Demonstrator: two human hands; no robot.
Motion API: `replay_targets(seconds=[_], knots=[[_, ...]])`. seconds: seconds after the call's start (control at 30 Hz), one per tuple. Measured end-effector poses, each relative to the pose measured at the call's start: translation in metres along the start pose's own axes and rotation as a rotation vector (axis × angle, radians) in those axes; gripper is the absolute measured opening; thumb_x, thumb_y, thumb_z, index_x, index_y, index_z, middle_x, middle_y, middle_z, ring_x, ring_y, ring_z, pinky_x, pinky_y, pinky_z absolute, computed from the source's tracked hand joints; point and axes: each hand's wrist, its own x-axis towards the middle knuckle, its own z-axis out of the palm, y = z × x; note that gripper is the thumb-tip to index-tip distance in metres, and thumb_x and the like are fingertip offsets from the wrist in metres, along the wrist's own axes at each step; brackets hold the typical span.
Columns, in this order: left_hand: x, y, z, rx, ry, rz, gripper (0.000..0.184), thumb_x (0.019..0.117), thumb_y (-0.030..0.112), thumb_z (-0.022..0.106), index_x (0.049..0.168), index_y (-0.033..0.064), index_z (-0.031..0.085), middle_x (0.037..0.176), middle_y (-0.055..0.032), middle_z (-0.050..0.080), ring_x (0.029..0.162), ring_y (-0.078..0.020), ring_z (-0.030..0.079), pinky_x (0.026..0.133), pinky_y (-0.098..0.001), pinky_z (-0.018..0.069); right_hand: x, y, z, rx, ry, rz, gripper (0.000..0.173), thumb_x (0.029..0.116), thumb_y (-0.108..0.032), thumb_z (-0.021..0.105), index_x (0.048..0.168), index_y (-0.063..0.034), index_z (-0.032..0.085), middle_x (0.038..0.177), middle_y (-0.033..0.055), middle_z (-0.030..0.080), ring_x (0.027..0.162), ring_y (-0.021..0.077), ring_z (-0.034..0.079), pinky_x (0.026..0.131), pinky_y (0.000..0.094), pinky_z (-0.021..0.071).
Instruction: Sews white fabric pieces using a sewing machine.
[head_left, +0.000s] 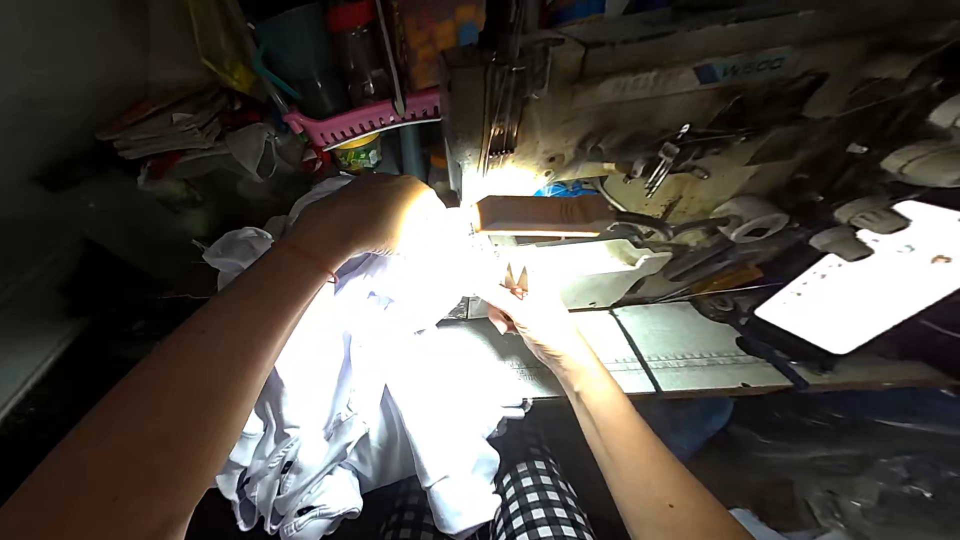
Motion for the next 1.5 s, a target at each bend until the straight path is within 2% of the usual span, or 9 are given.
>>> replay_targets(seconds=[0.1,0.43,0.67,0.9,1.03,1.2,1.33,1.4,1.5], knots=[[-0.013,0.027,-0.026,0.016,-0.064,-0.003,0.026,0.0842,0.023,0.081,0.076,0.0104,0.06,0.069,-0.0046,0.055,0.065,-0.0236,0.056,0.057,-0.047,0.0418,0.004,0.001,-0.001,0.011,-0.018,-0.009,0.009,0.0934,-0.009,0.067,0.092,-0.0116,0.058,0.057,-0.0038,0.051,0.042,0.0026,0.045,0.041,0.0159,0.0416],[-0.014,0.028,-0.004,0.091,0.187,0.017,0.02,0.0858,0.019,0.074,0.092,0.0024,0.066,0.084,-0.0144,0.066,0.083,-0.0334,0.067,0.07,-0.0516,0.0473,0.003,0.001,-0.003,0.009,-0.018,0.01,0.009,0.0937,-0.009,0.067,0.094,-0.0118,0.058,0.059,-0.0049,0.052,0.042,0.0018,0.046,0.041,0.0153,0.0421],[-0.007,0.022,0.003,0.159,0.244,0.017,0.018,0.0872,0.019,0.072,0.089,0.0033,0.064,0.083,-0.0143,0.065,0.083,-0.0337,0.067,0.069,-0.0513,0.0472,0.004,0.002,-0.002,-0.007,-0.016,0.002,0.007,0.0941,-0.009,0.067,0.095,-0.0113,0.061,0.063,-0.0034,0.056,0.043,0.0024,0.046,0.041,0.0156,0.0419],[-0.008,0.035,-0.014,-0.046,0.04,0.019,0.028,0.082,0.028,0.082,0.083,0.0072,0.064,0.076,-0.0083,0.061,0.075,-0.0268,0.062,0.065,-0.049,0.0464,0.003,0.002,-0.004,-0.011,-0.047,-0.007,0.007,0.094,-0.009,0.067,0.098,-0.0108,0.061,0.065,-0.0034,0.056,0.044,0.0021,0.046,0.041,0.0152,0.0421],[-0.011,0.031,-0.001,0.058,0.232,0.052,0.019,0.0838,0.015,0.073,0.087,-0.003,0.066,0.084,-0.0198,0.067,0.085,-0.039,0.067,0.073,-0.055,0.0459,0.003,0.002,-0.003,-0.02,-0.044,-0.019,0.009,0.0937,-0.007,0.066,0.093,-0.0122,0.059,0.061,-0.0053,0.055,0.042,0.0009,0.046,0.041,0.0147,0.0415],[-0.011,0.043,-0.02,-0.161,-0.025,0.073,0.03,0.0778,0.026,0.085,0.085,0.0042,0.067,0.075,-0.0074,0.062,0.072,-0.0217,0.06,0.066,-0.044,0.0453,0.002,0.001,-0.005,-0.024,-0.065,-0.008,0.007,0.0942,-0.009,0.068,0.098,-0.0114,0.062,0.063,-0.0049,0.058,0.042,0.0,0.046,0.04,0.0136,0.0415],[-0.006,0.028,-0.006,-0.012,0.105,0.035,0.034,0.0799,0.025,0.081,0.095,-0.0023,0.068,0.09,-0.0196,0.068,0.091,-0.0377,0.066,0.078,-0.0566,0.0461,0.002,0.0,-0.003,-0.019,-0.045,-0.006,0.01,0.0933,-0.005,0.067,0.098,-0.0103,0.061,0.066,-0.0039,0.06,0.043,0.0005,0.047,0.04,0.0137,0.041],[-0.004,0.024,-0.005,-0.006,0.098,0.023,0.029,0.0807,0.025,0.08,0.084,0.0019,0.064,0.082,-0.0144,0.064,0.081,-0.0328,0.064,0.069,-0.053,0.0453,0.002,0.0,-0.004,-0.022,-0.041,-0.01,0.009,0.0936,-0.006,0.068,0.099,-0.0095,0.061,0.066,-0.0031,0.059,0.043,0.0011,0.047,0.04,0.0142,0.0413],[-0.008,0.027,-0.008,-0.157,0.039,0.038,0.023,0.0827,0.021,0.081,0.089,0.0045,0.066,0.083,-0.0096,0.064,0.08,-0.0254,0.063,0.069,-0.0471,0.0476,0.0,0.001,-0.005,-0.019,-0.053,-0.009,0.009,0.0927,-0.009,0.068,0.097,-0.0115,0.06,0.062,-0.0042,0.055,0.044,0.0015,0.047,0.042,0.0149,0.0416]])
